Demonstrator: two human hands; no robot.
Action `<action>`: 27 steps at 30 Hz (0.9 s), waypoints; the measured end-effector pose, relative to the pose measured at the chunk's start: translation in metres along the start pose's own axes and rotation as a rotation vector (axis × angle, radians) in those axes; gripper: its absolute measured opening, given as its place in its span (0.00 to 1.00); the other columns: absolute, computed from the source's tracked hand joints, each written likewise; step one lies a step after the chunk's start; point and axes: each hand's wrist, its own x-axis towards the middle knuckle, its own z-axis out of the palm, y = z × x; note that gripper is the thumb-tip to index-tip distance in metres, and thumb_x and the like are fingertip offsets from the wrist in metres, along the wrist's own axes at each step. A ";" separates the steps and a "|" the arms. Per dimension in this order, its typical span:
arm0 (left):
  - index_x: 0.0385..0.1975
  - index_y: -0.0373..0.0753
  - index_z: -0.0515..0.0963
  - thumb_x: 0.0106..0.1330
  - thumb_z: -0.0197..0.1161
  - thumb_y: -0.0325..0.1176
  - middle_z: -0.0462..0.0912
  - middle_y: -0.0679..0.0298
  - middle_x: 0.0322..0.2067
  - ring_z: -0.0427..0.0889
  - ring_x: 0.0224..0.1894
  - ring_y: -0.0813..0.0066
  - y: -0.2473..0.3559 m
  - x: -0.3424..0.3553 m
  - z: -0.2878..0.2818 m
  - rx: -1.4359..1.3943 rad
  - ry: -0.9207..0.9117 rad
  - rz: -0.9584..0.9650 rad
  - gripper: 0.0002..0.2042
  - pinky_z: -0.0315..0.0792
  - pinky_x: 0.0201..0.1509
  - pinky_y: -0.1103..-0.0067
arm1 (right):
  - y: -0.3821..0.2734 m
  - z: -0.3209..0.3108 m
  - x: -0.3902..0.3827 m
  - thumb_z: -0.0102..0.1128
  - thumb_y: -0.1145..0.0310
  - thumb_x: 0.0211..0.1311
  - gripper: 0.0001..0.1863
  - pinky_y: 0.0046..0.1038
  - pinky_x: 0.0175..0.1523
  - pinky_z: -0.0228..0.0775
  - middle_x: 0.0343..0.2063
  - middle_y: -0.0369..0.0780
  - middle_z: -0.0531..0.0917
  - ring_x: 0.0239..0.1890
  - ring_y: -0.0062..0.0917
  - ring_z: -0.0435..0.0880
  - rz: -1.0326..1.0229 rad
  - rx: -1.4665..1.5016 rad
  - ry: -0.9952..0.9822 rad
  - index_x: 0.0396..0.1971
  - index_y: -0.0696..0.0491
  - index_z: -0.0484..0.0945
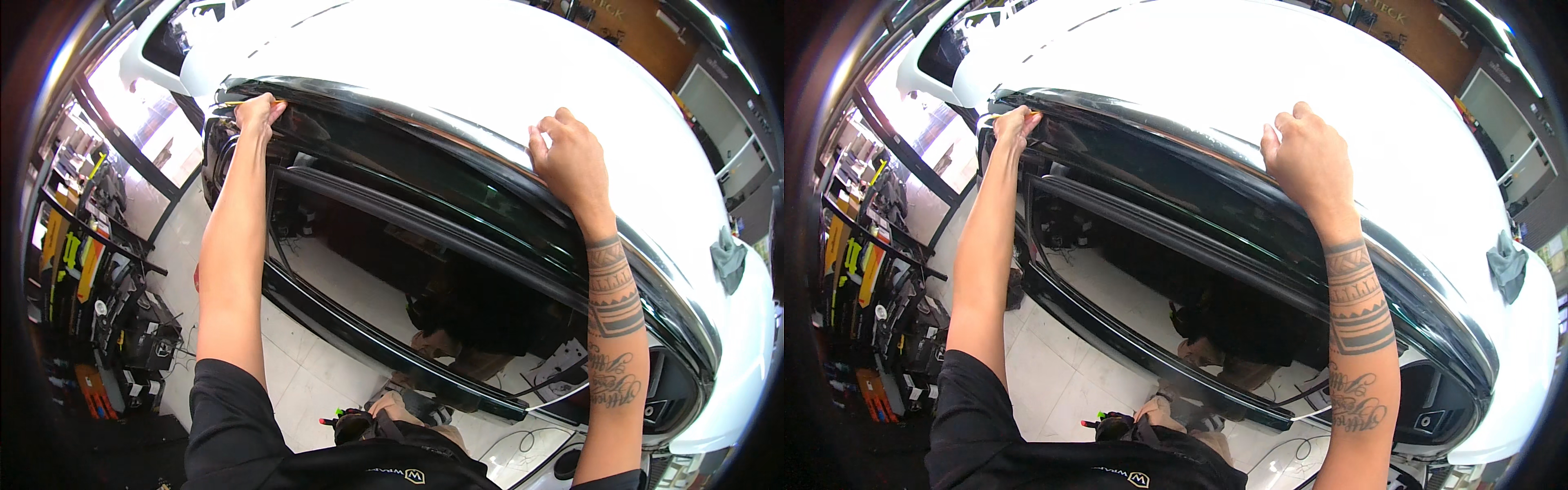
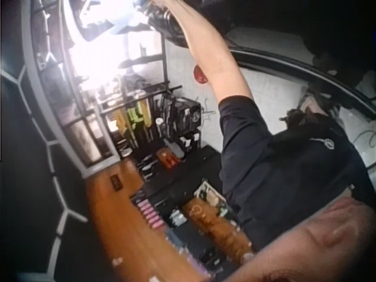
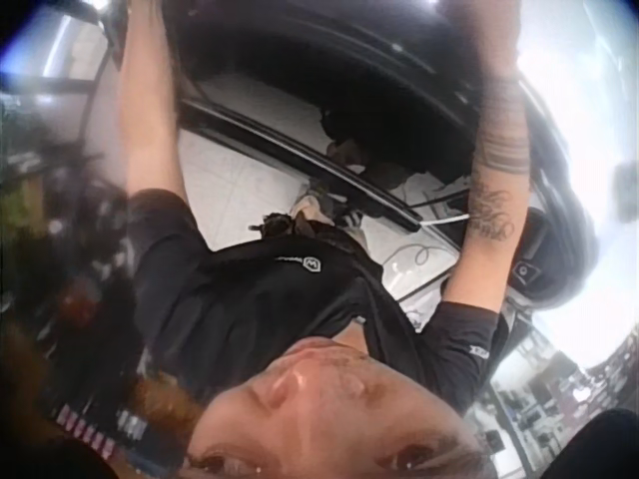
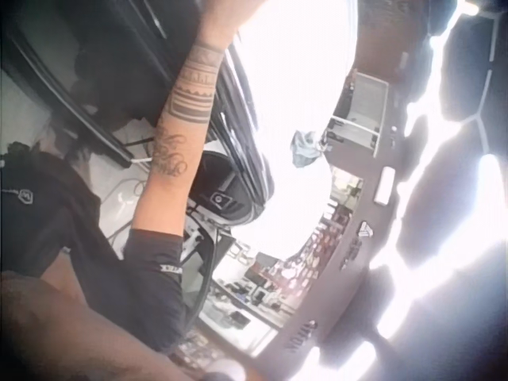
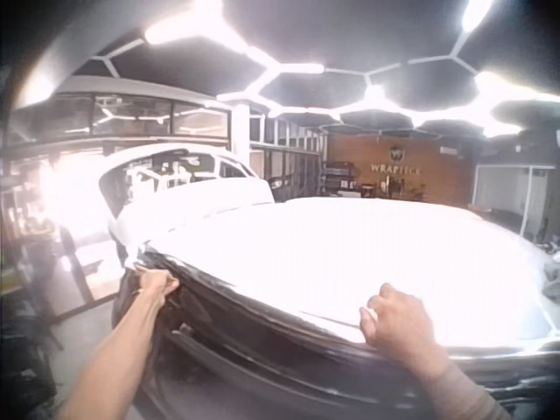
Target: The person applies a dark vinyl wrap to the rear window area of a white car. They use a yellow squeegee to smooth the film and a knife to trim the edges along the window frame and roofline.
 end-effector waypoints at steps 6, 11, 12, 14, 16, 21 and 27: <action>0.33 0.23 0.77 0.59 0.60 0.15 0.83 0.47 0.32 0.87 0.29 0.59 -0.003 0.016 -0.002 0.022 0.045 -0.067 0.04 0.89 0.35 0.70 | -0.001 0.002 0.000 0.58 0.63 0.65 0.16 0.36 0.38 0.79 0.29 0.48 0.82 0.30 0.38 0.85 -0.008 0.014 0.003 0.27 0.61 0.84; 0.31 0.27 0.77 0.62 0.62 0.18 0.83 0.52 0.30 0.86 0.28 0.63 -0.004 -0.009 -0.003 0.026 -0.034 -0.112 0.01 0.88 0.34 0.73 | -0.005 0.001 0.000 0.58 0.63 0.65 0.16 0.37 0.38 0.79 0.29 0.49 0.83 0.29 0.39 0.85 0.009 0.042 -0.001 0.28 0.61 0.84; 0.31 0.27 0.77 0.63 0.62 0.18 0.83 0.53 0.30 0.86 0.27 0.64 -0.006 -0.017 0.000 0.032 -0.061 -0.108 0.01 0.88 0.33 0.74 | -0.004 0.002 -0.001 0.58 0.63 0.64 0.16 0.37 0.38 0.79 0.29 0.49 0.83 0.29 0.39 0.85 0.014 0.041 -0.003 0.28 0.61 0.84; 0.30 0.28 0.77 0.63 0.62 0.19 0.83 0.54 0.28 0.86 0.26 0.66 -0.001 -0.036 0.009 0.049 -0.093 -0.104 0.01 0.88 0.32 0.75 | -0.004 0.001 0.000 0.58 0.63 0.64 0.16 0.37 0.38 0.80 0.29 0.49 0.83 0.29 0.39 0.86 0.015 0.042 -0.002 0.28 0.60 0.84; 0.31 0.28 0.78 0.63 0.61 0.18 0.83 0.54 0.28 0.85 0.25 0.66 0.002 -0.054 0.015 0.097 -0.109 -0.095 0.00 0.88 0.32 0.75 | -0.005 0.002 0.000 0.59 0.62 0.64 0.16 0.37 0.38 0.80 0.30 0.50 0.83 0.30 0.39 0.86 0.010 0.045 -0.004 0.27 0.60 0.85; 0.33 0.27 0.78 0.63 0.59 0.18 0.82 0.53 0.31 0.84 0.25 0.68 -0.001 -0.106 0.028 0.074 -0.126 -0.068 0.02 0.88 0.31 0.74 | -0.010 0.002 0.002 0.59 0.63 0.63 0.14 0.39 0.40 0.80 0.31 0.51 0.84 0.33 0.42 0.86 0.033 0.095 -0.046 0.28 0.59 0.85; 0.30 0.27 0.78 0.60 0.59 0.17 0.83 0.52 0.29 0.85 0.23 0.65 -0.004 -0.165 0.050 -0.016 -0.141 -0.060 0.02 0.87 0.28 0.73 | -0.014 0.010 0.009 0.57 0.63 0.60 0.14 0.41 0.49 0.79 0.35 0.52 0.86 0.41 0.45 0.87 0.172 0.445 -0.134 0.31 0.57 0.87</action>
